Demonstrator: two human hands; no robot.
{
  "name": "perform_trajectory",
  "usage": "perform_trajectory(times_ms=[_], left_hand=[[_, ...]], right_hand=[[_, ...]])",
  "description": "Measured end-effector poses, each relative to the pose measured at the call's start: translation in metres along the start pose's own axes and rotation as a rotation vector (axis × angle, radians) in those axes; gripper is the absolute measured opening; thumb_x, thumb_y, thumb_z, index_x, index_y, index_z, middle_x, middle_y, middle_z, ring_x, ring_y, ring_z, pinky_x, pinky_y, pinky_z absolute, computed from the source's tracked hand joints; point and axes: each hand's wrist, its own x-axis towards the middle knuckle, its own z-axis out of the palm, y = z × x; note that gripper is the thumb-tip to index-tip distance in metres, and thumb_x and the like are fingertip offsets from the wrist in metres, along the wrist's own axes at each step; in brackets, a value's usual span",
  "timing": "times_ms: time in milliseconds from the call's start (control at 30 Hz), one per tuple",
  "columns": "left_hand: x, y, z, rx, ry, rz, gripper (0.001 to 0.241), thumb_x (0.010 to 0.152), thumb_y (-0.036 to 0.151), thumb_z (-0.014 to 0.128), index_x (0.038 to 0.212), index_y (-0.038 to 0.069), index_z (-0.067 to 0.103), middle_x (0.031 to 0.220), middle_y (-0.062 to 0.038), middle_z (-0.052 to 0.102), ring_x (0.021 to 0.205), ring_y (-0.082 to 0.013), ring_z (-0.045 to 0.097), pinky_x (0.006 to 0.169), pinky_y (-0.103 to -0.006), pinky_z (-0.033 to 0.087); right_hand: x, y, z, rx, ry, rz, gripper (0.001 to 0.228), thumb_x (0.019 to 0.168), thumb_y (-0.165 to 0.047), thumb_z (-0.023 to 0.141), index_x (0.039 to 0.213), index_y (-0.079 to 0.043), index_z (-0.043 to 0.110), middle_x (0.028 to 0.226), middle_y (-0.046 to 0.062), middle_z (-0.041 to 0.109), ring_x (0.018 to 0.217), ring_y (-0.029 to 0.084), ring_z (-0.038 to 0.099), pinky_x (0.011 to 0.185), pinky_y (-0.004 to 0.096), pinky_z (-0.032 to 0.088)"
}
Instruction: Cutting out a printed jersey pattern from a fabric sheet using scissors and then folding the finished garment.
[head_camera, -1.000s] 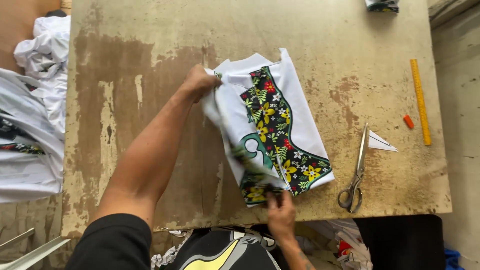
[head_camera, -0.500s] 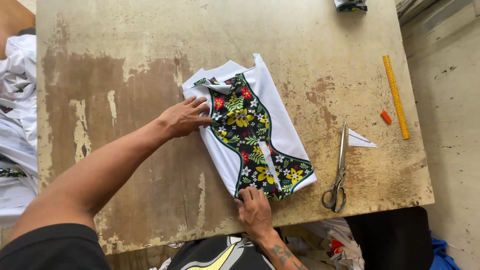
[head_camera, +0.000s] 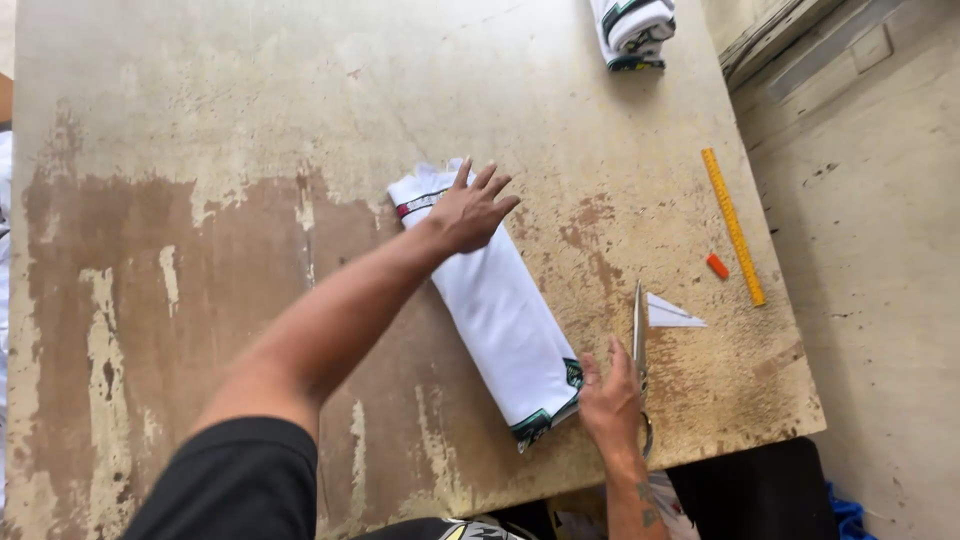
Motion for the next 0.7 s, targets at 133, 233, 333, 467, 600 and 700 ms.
perform_trajectory(times_ms=[133, 233, 333, 467, 600, 700], left_hand=[[-0.022, 0.023, 0.119, -0.090, 0.191, -0.108, 0.083, 0.100, 0.074, 0.051, 0.170, 0.032, 0.038, 0.180, -0.013, 0.027, 0.164, -0.0482, 0.022, 0.126, -0.0740, 0.019], [-0.041, 0.034, 0.114, 0.022, 0.384, -0.120, 0.080, 0.104, 0.077, 0.036, 0.173, 0.036, 0.032, 0.183, -0.005, 0.023, 0.168, -0.0382, 0.016, 0.134, -0.0628, 0.007], [-0.043, 0.047, 0.024, -0.140, -0.174, -0.139, 0.079, 0.105, 0.074, 0.018, 0.175, 0.039, 0.011, 0.186, 0.001, 0.003, 0.170, -0.0308, -0.008, 0.133, -0.0584, -0.011], [-0.015, 0.062, 0.000, -0.277, -0.204, -0.152, 0.079, 0.104, 0.073, 0.021, 0.175, 0.039, 0.015, 0.186, 0.001, 0.002, 0.171, -0.0289, -0.009, 0.130, -0.0619, -0.015], [0.028, 0.061, 0.026, -0.533, -0.206, -0.456, 0.074, 0.106, 0.069, 0.021, 0.176, 0.044, 0.009, 0.187, 0.003, -0.003, 0.172, -0.0272, -0.012, 0.130, -0.0646, -0.017], [0.034, 0.057, 0.057, -0.627, 0.075, -0.775, 0.079, 0.104, 0.073, 0.018, 0.175, 0.039, 0.014, 0.186, -0.005, 0.003, 0.171, -0.0344, -0.006, 0.132, -0.0627, -0.012]], right_hand=[[0.086, 0.065, 0.089, -0.088, 0.053, -0.356, 0.133, 0.078, -0.073, 0.083, 0.174, -0.004, 0.021, 0.145, 0.028, 0.061, 0.133, 0.048, 0.059, 0.114, 0.055, 0.047], [0.059, 0.025, 0.063, -0.026, -0.217, -0.131, 0.100, 0.075, -0.061, 0.089, 0.156, -0.024, 0.043, 0.145, 0.012, 0.069, 0.129, 0.038, 0.070, 0.102, 0.050, 0.057], [0.038, -0.010, 0.015, 0.254, -0.573, -0.005, 0.071, 0.075, -0.050, 0.090, 0.140, -0.024, 0.078, 0.124, -0.006, 0.088, 0.111, 0.009, 0.078, 0.100, 0.025, 0.060], [0.042, -0.009, -0.028, 0.815, -0.717, 0.281, 0.087, 0.072, -0.018, 0.093, 0.154, -0.003, 0.067, 0.137, 0.020, 0.084, 0.113, 0.028, 0.079, 0.092, 0.035, 0.063], [0.076, -0.001, -0.097, 1.043, -0.787, 0.168, 0.059, 0.084, -0.005, 0.081, 0.140, 0.011, 0.071, 0.121, 0.027, 0.083, 0.102, 0.037, 0.079, 0.090, 0.045, 0.063], [0.135, -0.032, -0.168, 1.082, -0.745, 0.188, 0.056, 0.081, -0.003, 0.077, 0.134, 0.015, 0.070, 0.110, 0.033, 0.079, 0.089, 0.045, 0.076, 0.077, 0.052, 0.062]])
